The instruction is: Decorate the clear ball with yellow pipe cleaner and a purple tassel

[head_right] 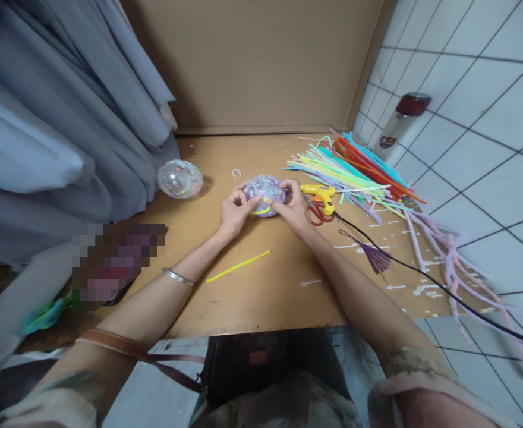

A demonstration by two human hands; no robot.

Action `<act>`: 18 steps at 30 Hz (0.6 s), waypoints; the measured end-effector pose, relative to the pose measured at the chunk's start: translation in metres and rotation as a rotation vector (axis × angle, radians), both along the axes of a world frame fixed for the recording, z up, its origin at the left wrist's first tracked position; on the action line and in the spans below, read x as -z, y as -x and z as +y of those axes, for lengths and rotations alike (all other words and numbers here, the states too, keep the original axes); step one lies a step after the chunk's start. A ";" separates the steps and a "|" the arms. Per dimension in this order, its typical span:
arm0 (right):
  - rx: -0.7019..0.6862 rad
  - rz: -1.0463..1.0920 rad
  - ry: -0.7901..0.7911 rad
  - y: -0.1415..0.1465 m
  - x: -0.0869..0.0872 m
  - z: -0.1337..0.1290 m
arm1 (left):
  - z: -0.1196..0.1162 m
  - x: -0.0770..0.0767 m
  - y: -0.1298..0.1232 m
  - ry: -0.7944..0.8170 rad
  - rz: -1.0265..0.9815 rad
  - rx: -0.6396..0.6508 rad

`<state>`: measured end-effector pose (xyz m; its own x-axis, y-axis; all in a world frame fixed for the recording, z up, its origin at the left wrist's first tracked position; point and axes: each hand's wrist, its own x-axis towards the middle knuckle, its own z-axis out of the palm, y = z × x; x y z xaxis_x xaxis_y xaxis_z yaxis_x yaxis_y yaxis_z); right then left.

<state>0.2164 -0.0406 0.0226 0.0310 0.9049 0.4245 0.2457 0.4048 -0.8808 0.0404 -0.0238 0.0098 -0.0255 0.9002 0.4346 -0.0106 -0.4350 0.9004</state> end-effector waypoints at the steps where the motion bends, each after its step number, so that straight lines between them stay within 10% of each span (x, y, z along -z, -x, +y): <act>1: 0.006 0.036 0.010 0.000 -0.001 -0.001 | -0.001 0.000 0.000 0.002 -0.005 0.009; 18: 0.021 0.165 0.163 0.003 -0.006 -0.003 | -0.011 -0.003 -0.006 0.070 -0.048 0.018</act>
<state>0.2138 -0.0433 0.0285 0.1075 0.9596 0.2602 0.1002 0.2499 -0.9631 0.0462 -0.0350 0.0133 -0.0279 0.9289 0.3692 -0.0615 -0.3702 0.9269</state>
